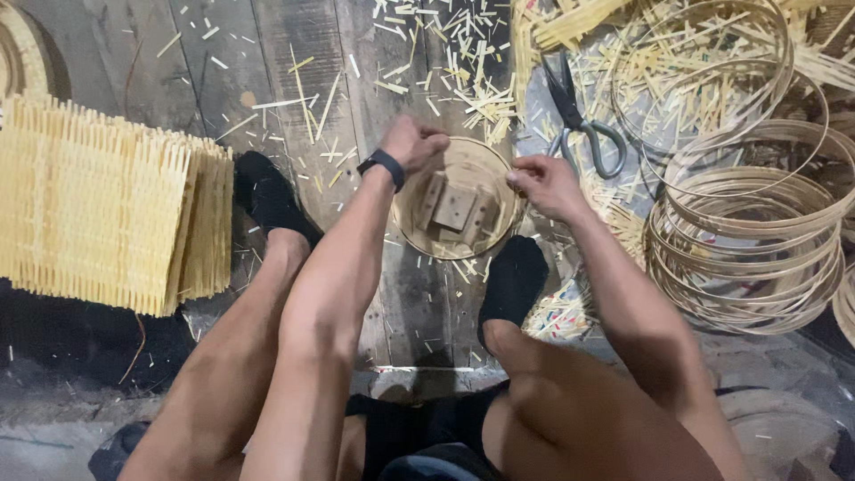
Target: The person sits on the floor and repeatedly trims the edges of woven bamboo mats using shears. They place a circular bamboo frame over the mat, cut the excess material flush with the frame, and then move the finished piece aside.
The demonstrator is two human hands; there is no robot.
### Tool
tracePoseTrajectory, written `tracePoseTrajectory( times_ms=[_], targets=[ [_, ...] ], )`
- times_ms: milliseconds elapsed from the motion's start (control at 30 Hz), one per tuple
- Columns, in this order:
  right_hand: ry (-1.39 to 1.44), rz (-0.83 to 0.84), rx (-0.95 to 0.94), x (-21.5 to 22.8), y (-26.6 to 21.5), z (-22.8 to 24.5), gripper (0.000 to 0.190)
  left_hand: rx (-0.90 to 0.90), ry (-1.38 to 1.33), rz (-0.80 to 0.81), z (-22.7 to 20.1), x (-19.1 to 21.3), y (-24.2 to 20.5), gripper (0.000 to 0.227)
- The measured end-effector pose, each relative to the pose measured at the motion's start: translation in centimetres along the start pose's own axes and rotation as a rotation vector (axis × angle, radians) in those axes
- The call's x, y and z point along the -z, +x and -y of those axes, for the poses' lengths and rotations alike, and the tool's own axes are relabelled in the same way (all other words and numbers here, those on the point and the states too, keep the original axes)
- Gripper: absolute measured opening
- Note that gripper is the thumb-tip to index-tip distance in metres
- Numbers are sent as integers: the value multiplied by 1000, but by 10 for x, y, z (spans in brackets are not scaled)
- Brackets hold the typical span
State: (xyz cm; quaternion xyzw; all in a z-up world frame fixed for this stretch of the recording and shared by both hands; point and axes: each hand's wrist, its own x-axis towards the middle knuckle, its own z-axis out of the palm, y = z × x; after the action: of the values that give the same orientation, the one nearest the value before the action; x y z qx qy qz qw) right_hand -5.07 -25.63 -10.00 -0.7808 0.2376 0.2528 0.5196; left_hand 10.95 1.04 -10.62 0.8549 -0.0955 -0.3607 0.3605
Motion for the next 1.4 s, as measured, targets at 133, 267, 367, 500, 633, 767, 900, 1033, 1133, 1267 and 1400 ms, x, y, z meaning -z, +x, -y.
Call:
tracePoseTrajectory(
  times_ms=[133,267,367,500,633,767,900,1033,1133,1267,1400],
  targets=[
    [-27,-73,-39,-13,15,-17,21,-22,151,-9,-13,-11,12,28],
    [-81,-133,80,-23,28,-39,19,54,260,-36,-33,-9,0,24],
    [-121,-202,129,-27,22,-33,22,50,161,-160,-38,-13,-17,22],
    [-78,-87,-23,-12,-10,-21,32,-16,-15,-486,-3,-21,-48,22],
    [443,53,-199,-21,-31,-41,24,390,-194,-246,76,-30,-89,23],
    [567,-4,-189,-29,-26,-63,22,308,-593,-241,106,-46,-93,28],
    [533,-40,-152,-32,-23,-59,22,467,-380,-336,87,-40,-92,27],
    [628,-117,-119,-19,-28,-15,19,399,-516,-432,72,-41,-91,31],
    [856,-48,-151,-14,-41,23,18,432,-968,-399,62,-47,-100,33],
    [634,5,-274,-32,-53,26,16,595,-1257,-156,54,-82,-138,23],
    [581,-124,-217,-59,-33,-3,14,495,-1134,-260,73,-120,-128,22]
  ],
)
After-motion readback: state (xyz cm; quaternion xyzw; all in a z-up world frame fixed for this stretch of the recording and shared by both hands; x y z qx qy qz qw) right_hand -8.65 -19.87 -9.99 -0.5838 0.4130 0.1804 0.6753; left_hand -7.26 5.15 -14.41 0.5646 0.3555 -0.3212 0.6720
